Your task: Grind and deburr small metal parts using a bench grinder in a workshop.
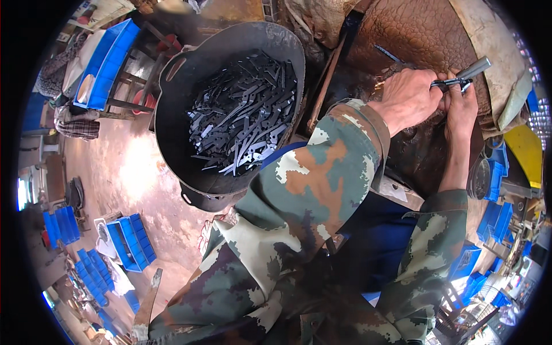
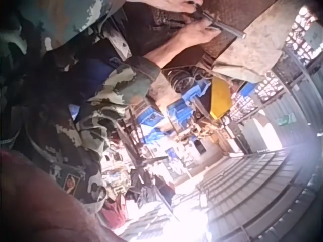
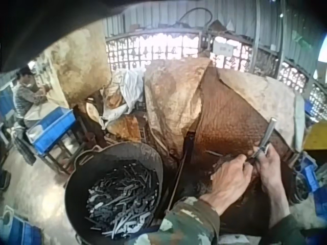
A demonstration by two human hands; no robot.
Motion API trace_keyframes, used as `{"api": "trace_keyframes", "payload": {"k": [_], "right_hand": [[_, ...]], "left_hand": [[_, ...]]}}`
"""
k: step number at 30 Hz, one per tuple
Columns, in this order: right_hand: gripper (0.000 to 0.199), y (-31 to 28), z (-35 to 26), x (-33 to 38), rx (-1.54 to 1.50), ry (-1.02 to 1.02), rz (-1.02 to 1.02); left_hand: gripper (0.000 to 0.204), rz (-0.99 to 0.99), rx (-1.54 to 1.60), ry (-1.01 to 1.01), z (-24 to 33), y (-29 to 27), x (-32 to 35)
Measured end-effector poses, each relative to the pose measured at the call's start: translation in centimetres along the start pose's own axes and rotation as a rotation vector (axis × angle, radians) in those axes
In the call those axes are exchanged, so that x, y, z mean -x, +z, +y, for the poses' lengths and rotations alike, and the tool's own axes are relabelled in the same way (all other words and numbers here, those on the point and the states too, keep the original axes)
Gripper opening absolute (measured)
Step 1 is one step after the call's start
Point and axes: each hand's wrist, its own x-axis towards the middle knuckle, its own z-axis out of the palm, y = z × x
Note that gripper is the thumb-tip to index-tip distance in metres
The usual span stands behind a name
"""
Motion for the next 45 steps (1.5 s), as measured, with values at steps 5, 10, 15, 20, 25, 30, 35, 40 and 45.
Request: {"api": "trace_keyframes", "payload": {"k": [5, 10, 15, 20, 25, 30, 35, 40, 45], "right_hand": [[0.018, -0.1, 0.6, -0.4, 0.038, 0.008, -0.019], [0.024, 0.8, 0.0, -0.2, 0.042, -0.012, 0.023], [0.029, -0.2, 1.4, -1.1, -0.027, -0.049, 0.042], [0.024, 0.3, -0.6, 2.4, -0.045, 0.014, 0.027], [0.02, -2.5, -3.3, 9.6, 0.068, 0.037, -0.161], [0.025, -2.7, -2.2, 15.3, 0.361, -0.264, -0.426], [0.034, -3.5, -1.5, 18.7, 0.699, -0.468, -0.562], [0.032, -3.9, -0.4, 19.4, 0.679, -0.366, -0.666], [0.026, -4.2, -1.2, 17.1, 0.43, -0.345, -0.563]], "left_hand": [[0.023, 0.038, -0.004, 0.015, -0.1, -0.1, 0.4], [0.025, 0.003, -0.061, 0.007, 1.1, -1.2, 0.9], [0.03, 0.024, -0.1, 0.039, 2.6, -1.0, 1.6], [0.031, 0.004, -0.119, -0.013, 3.1, -2.5, 1.8], [0.029, 0.06, -0.089, 0.102, 1.6, -2.2, 1.1], [0.028, -0.047, -0.022, 0.171, -2.2, -3.1, 0.6], [0.029, -0.19, -0.25, 0.099, -1.6, -3.5, 0.8], [0.031, -0.319, -0.508, 0.002, -2.5, -2.8, 1.0], [0.032, -0.496, -0.603, -0.132, -3.8, -2.8, 0.7]]}}
